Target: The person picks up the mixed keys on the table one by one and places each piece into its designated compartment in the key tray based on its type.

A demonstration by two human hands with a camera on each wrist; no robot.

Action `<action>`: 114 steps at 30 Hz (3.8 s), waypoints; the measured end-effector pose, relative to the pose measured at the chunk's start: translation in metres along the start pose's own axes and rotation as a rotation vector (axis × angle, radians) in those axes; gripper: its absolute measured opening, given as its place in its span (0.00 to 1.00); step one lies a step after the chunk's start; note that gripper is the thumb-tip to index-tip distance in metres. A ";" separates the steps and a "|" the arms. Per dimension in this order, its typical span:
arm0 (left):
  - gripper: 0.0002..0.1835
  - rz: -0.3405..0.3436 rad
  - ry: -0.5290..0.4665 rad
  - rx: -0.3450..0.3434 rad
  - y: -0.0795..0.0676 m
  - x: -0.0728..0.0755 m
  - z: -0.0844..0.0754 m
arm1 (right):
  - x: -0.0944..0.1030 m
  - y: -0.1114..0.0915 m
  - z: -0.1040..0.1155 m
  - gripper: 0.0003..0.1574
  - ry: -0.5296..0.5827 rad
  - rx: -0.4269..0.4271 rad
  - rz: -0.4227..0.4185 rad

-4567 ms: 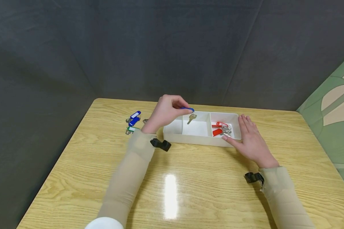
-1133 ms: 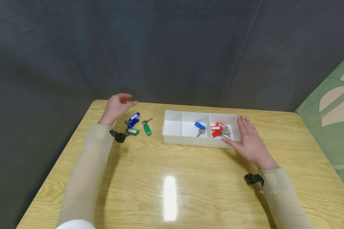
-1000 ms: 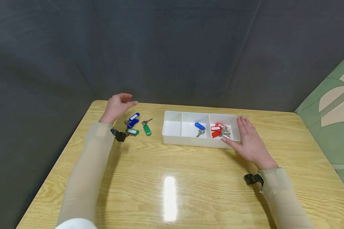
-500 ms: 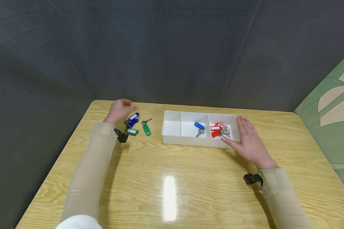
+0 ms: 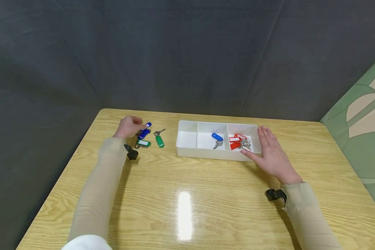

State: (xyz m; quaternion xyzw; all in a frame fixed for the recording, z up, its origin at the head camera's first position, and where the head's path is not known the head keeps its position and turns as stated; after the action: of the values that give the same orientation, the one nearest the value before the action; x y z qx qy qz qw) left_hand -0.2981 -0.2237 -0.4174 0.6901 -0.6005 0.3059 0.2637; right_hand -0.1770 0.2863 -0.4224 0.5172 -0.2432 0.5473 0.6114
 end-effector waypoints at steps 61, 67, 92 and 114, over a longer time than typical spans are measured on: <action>0.14 -0.061 -0.162 0.056 -0.014 0.007 0.010 | -0.001 0.000 -0.001 0.68 0.016 -0.002 -0.007; 0.13 -0.090 -0.199 0.044 -0.019 0.011 0.002 | -0.002 0.000 -0.001 0.68 0.017 -0.007 -0.003; 0.12 -0.150 -0.204 -0.072 -0.025 0.020 -0.014 | -0.001 0.002 -0.001 0.68 -0.015 -0.002 -0.003; 0.10 -0.213 -0.248 -0.194 -0.035 0.026 -0.041 | 0.000 0.001 0.000 0.68 -0.018 -0.003 -0.007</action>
State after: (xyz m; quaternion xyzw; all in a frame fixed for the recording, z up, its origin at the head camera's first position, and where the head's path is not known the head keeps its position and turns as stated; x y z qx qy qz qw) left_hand -0.2651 -0.2060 -0.3710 0.7535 -0.5787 0.1297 0.2838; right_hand -0.1776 0.2858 -0.4222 0.5220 -0.2475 0.5402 0.6119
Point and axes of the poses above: each hand's wrist, its own y-axis towards the middle knuckle, its own x-axis out of the back of the hand, z = x × y, the point moved 1 cm from there along y, towards the middle knuckle, and after that the axes turned 13 degrees about -z, right-handed, at the moved point
